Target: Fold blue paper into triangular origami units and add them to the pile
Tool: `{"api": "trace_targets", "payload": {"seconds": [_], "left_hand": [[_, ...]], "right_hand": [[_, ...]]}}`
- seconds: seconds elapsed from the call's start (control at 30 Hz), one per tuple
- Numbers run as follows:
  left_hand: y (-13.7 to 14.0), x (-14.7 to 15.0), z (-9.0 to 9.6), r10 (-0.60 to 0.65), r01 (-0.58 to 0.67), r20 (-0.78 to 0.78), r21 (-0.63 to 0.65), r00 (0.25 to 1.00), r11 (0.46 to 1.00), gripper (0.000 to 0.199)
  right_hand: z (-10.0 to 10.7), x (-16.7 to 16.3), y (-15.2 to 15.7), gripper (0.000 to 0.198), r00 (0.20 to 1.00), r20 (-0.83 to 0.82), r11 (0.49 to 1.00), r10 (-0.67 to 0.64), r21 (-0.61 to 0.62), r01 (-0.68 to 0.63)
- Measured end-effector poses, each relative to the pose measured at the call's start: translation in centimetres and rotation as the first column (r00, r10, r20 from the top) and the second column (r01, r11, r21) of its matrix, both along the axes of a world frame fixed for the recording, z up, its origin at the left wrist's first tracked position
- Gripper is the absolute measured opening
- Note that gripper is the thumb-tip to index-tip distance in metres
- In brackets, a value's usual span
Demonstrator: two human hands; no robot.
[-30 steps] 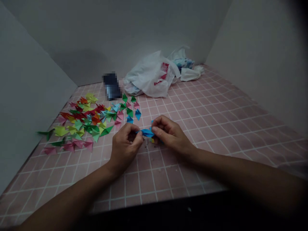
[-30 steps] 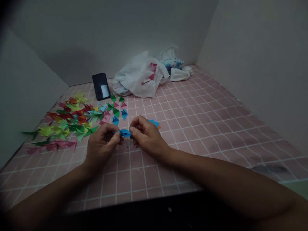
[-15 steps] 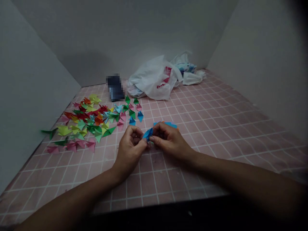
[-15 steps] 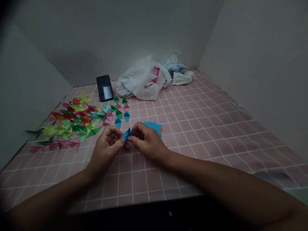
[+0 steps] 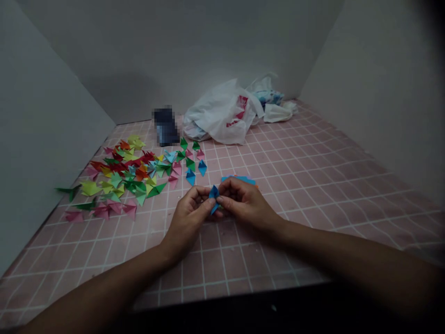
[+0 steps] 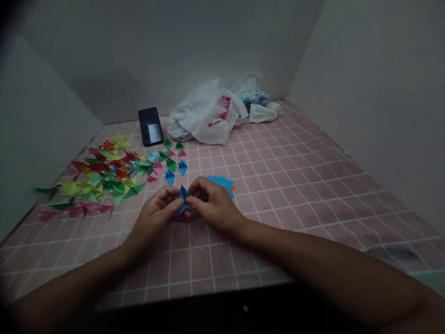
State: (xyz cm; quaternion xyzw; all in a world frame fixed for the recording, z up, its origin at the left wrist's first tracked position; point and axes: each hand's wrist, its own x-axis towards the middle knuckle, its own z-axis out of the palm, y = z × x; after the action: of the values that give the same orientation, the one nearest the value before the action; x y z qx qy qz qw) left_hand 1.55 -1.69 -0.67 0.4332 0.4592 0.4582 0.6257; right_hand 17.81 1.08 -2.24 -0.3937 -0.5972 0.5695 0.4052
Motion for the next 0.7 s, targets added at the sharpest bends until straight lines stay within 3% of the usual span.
{"api": "trace_targets", "payload": {"seconds": [0.43,0.7], "left_hand": [[0.36,-0.13,0.76,-0.008,0.014,-0.132,0.038,0.991,0.999,0.022],[0.5,-0.2,0.65,-0.03,0.033,-0.183,0.016,0.983,0.999,0.023]], "right_hand": [[0.38,0.12,-0.11,0.018,0.996,-0.087,0.998,0.03,-0.059,-0.035],[0.45,0.04,-0.02,0.012,0.998,-0.062,1.0,0.025,-0.016,-0.026]]}}
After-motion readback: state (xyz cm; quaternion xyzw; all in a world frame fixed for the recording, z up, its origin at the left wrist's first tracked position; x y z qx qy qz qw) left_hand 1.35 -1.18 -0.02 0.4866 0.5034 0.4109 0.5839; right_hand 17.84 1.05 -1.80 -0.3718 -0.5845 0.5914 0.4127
